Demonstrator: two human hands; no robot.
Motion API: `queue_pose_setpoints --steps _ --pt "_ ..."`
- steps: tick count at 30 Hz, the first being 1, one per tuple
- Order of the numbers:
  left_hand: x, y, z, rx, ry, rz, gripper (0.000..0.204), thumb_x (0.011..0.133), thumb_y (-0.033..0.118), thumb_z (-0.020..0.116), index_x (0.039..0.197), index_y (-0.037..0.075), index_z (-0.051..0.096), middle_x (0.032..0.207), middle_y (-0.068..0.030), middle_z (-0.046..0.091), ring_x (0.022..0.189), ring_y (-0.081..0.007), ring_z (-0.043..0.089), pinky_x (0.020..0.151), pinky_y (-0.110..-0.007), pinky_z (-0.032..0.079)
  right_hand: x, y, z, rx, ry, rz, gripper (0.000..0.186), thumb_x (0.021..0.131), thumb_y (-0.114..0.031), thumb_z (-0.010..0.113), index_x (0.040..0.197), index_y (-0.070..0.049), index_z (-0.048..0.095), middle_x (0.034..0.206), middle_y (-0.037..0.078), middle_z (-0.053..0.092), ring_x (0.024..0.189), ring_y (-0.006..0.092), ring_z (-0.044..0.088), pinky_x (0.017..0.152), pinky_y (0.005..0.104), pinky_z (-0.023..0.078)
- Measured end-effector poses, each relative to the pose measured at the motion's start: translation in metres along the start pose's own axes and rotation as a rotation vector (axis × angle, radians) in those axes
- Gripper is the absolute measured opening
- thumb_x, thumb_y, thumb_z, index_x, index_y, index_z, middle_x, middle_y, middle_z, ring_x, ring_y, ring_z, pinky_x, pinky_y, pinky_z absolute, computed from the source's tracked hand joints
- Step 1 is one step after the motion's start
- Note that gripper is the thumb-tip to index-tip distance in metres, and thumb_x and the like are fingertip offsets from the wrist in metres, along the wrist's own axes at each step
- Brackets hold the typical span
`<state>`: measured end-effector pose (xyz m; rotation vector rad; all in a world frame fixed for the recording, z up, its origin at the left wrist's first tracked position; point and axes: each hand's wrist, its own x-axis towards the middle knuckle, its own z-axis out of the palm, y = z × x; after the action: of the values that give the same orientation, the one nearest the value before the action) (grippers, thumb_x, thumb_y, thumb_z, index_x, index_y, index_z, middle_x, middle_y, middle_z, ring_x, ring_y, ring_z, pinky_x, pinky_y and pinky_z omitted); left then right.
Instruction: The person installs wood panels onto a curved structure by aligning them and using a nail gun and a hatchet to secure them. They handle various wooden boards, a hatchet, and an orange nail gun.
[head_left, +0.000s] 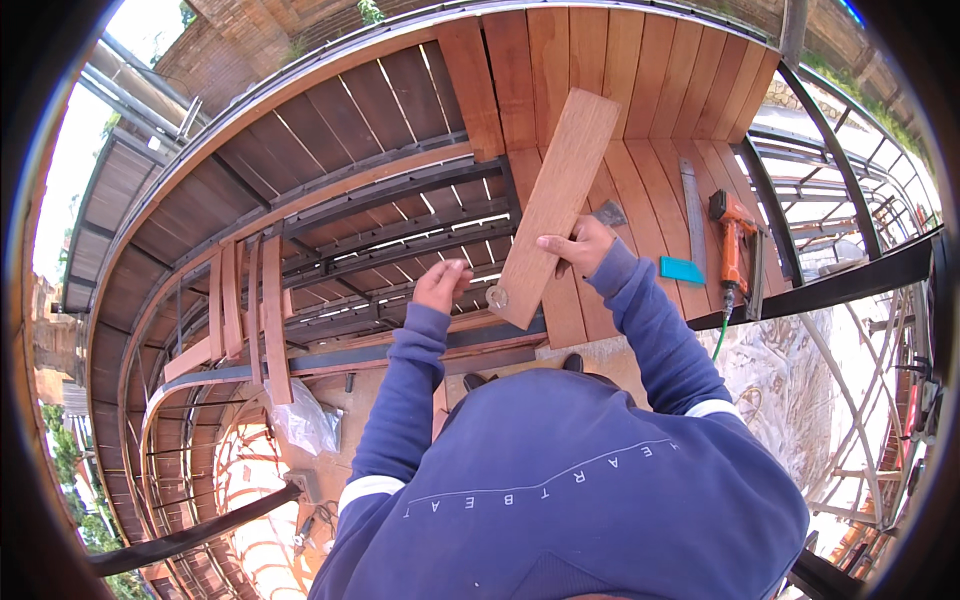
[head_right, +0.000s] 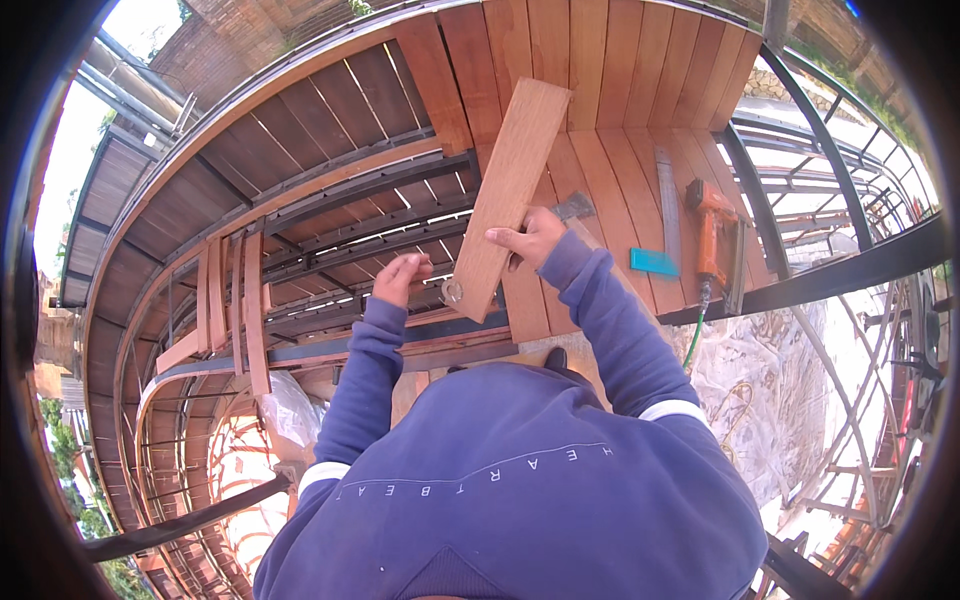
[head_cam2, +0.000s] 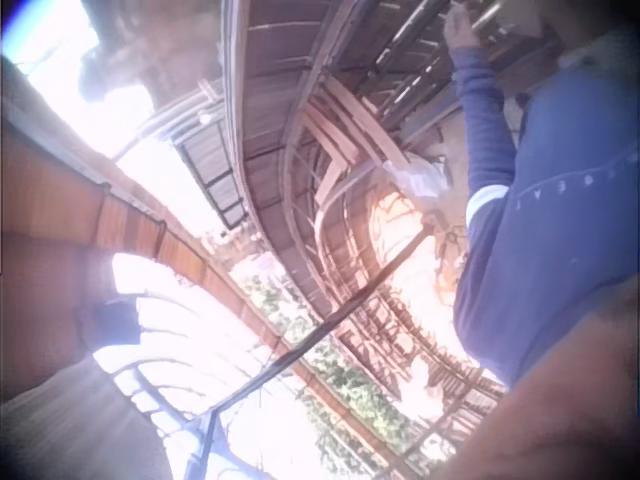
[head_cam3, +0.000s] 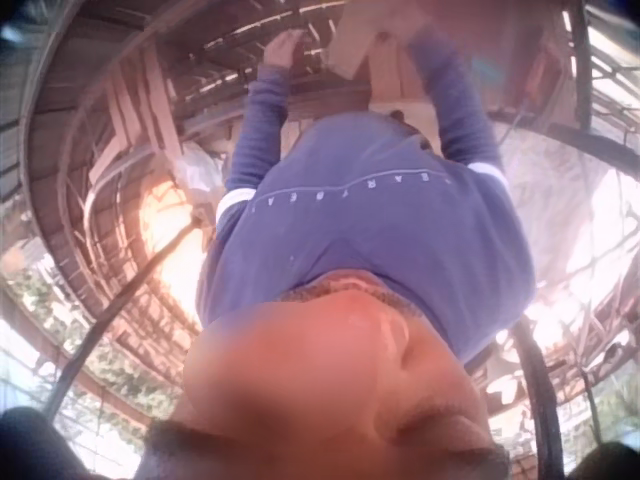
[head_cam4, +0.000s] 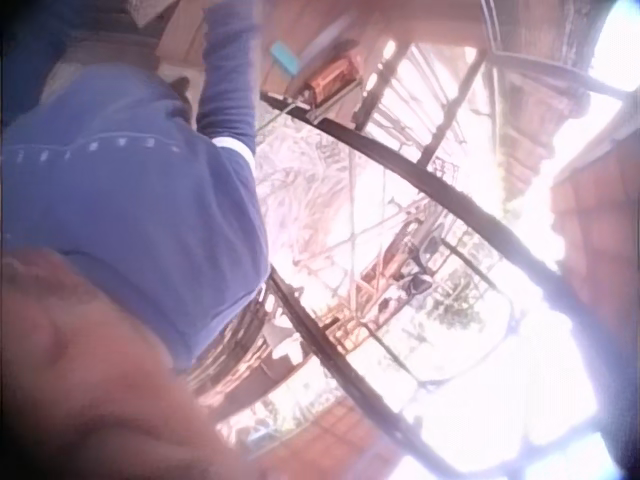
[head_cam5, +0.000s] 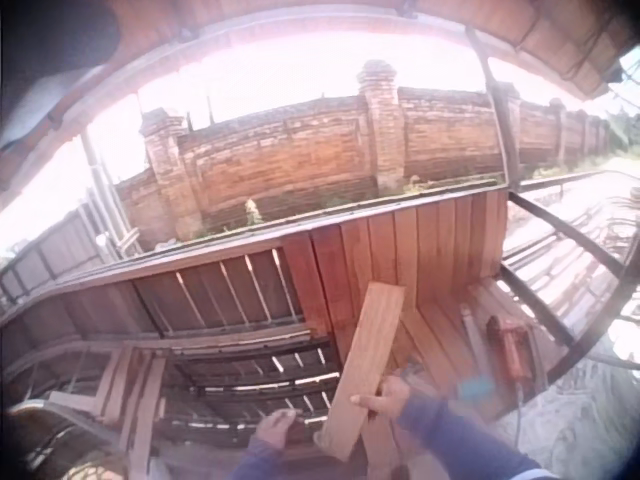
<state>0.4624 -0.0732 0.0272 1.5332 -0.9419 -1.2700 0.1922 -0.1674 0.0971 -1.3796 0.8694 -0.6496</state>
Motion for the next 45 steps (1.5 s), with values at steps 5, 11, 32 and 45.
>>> queue_pose_setpoints --steps 5,11,32,45 --pt "0.003 0.07 0.052 -0.108 -0.329 0.125 0.026 0.102 0.022 0.058 0.116 0.001 0.061 0.099 -0.003 0.067 0.088 -0.0089 0.058 0.081 -0.026 0.049 -0.038 0.021 0.064 -0.046 -0.111 0.07 0.043 0.09 -0.032 0.072 0.111 0.005 0.066 0.094 0.016 0.072 0.08 0.024 0.071 0.068 0.0329 0.058" --pt "-0.012 0.032 0.031 0.325 -0.256 0.213 0.028 0.1 0.023 0.058 0.114 0.0 0.063 0.095 -0.0089 0.07 0.086 -0.0155 0.063 0.08 -0.031 0.05 -0.086 0.068 0.013 -0.965 0.493 -0.18 0.04 0.081 -0.02 0.073 0.116 -0.001 0.065 0.109 0.018 0.063 0.1 0.0376 0.063 0.088 0.0414 0.052" --pt "-0.033 -0.027 0.048 1.008 -0.237 0.482 0.036 0.089 0.034 0.064 0.117 0.011 0.068 0.098 -0.0112 0.063 0.099 -0.031 0.06 0.09 -0.044 0.048 -0.08 0.097 0.014 -0.291 0.377 0.045 0.01 0.089 -0.004 0.068 0.098 0.001 0.066 0.078 0.006 0.066 0.065 0.009 0.061 0.058 0.0259 0.051" --pt "-0.055 -0.011 0.032 1.127 -0.198 0.39 0.077 0.067 0.04 0.083 0.131 0.009 0.053 0.118 -0.0137 0.06 0.112 -0.033 0.057 0.101 -0.044 0.044 -0.055 0.068 0.022 0.164 0.501 -0.05 0.004 0.094 -0.001 0.056 0.096 -0.002 0.059 0.087 0.005 0.062 0.067 0.0124 0.063 0.058 0.0257 0.052"
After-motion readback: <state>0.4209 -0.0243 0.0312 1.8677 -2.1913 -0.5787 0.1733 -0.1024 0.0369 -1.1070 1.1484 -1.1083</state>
